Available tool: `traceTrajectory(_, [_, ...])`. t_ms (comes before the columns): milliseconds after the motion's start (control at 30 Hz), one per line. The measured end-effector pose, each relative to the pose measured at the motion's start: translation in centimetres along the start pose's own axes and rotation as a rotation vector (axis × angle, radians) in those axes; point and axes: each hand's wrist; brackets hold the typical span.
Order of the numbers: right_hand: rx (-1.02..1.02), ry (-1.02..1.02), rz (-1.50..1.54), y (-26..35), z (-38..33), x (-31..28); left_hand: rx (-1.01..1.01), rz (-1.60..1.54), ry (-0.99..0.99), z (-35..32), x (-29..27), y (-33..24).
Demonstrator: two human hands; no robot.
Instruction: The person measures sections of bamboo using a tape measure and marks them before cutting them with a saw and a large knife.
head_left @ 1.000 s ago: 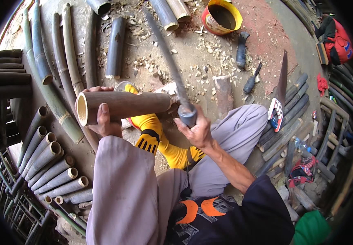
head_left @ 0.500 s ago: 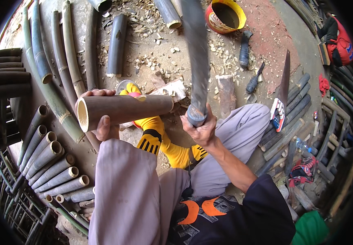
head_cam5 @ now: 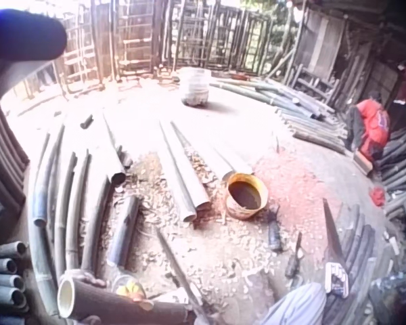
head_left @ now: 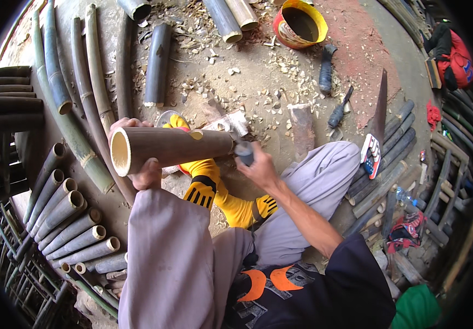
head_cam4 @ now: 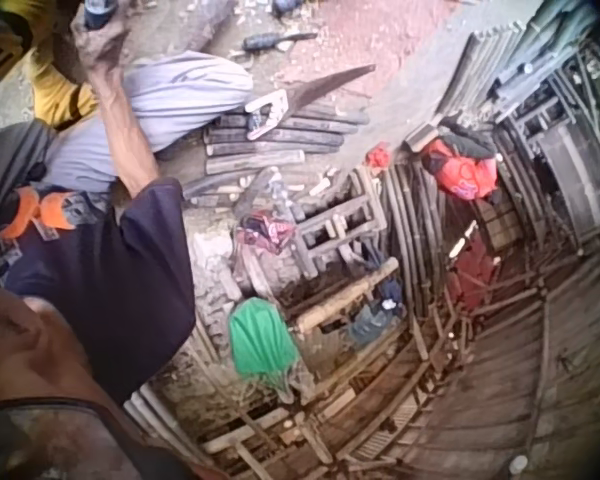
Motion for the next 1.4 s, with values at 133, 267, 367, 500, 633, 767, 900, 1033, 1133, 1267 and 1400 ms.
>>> traceTrajectory(133, [0.215,0.256,-0.135,-1.9,0.7,0.3,-0.091,-0.036,-0.153,0.8,0.5,-2.0])
traceTrajectory(267, [-0.047,0.044,0.019,2.6,-0.3,-1.5,-0.009,-0.181,-0.285,0.0,2.4,-2.2])
traceTrajectory(367, [-0.210,-0.127,0.086,6.7,-0.4,-1.9,0.030,-0.171,-0.277,-0.8,1.9,-1.7])
traceTrajectory(500, [-0.283,-0.120,0.037,2.6,-0.1,-0.2,0.061,-0.163,-0.236,-0.9,2.3,-1.6])
traceTrajectory(633, [0.020,0.096,-0.086,-0.1,0.4,-0.3,0.133,-0.050,-0.114,-0.2,3.1,-1.3])
traceTrajectory(767, [0.042,0.030,0.095,4.8,-0.2,-1.9,0.181,-0.163,-0.129,-1.0,1.5,-1.5])
traceTrajectory(900, [-0.325,-0.207,0.278,5.6,-0.7,-1.9,0.175,-0.157,-0.131,-1.7,1.1,-0.9])
traceTrajectory(1033, [0.174,0.091,0.001,-1.4,1.0,0.4,0.189,-0.146,-0.109,-1.5,2.2,-1.4])
traceTrajectory(1133, [0.137,0.117,-0.018,-1.7,0.9,-0.7,0.210,-0.138,-0.037,-1.9,-0.2,-0.9])
traceTrajectory(1267, [-0.095,-0.098,0.098,4.6,-0.4,-2.6,0.242,-0.180,-0.006,-2.0,-0.8,-0.6])
traceTrajectory(1400, [-0.152,-0.088,0.136,1.5,-0.2,-0.5,0.220,-0.158,0.031,-1.3,0.4,-1.5])
Point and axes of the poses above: each hand's wrist, its own z-axis towards the middle knuckle, its own x-axis out of the palm, y = z × x, and after that the axes turned 2 degrees about -x, right-handed
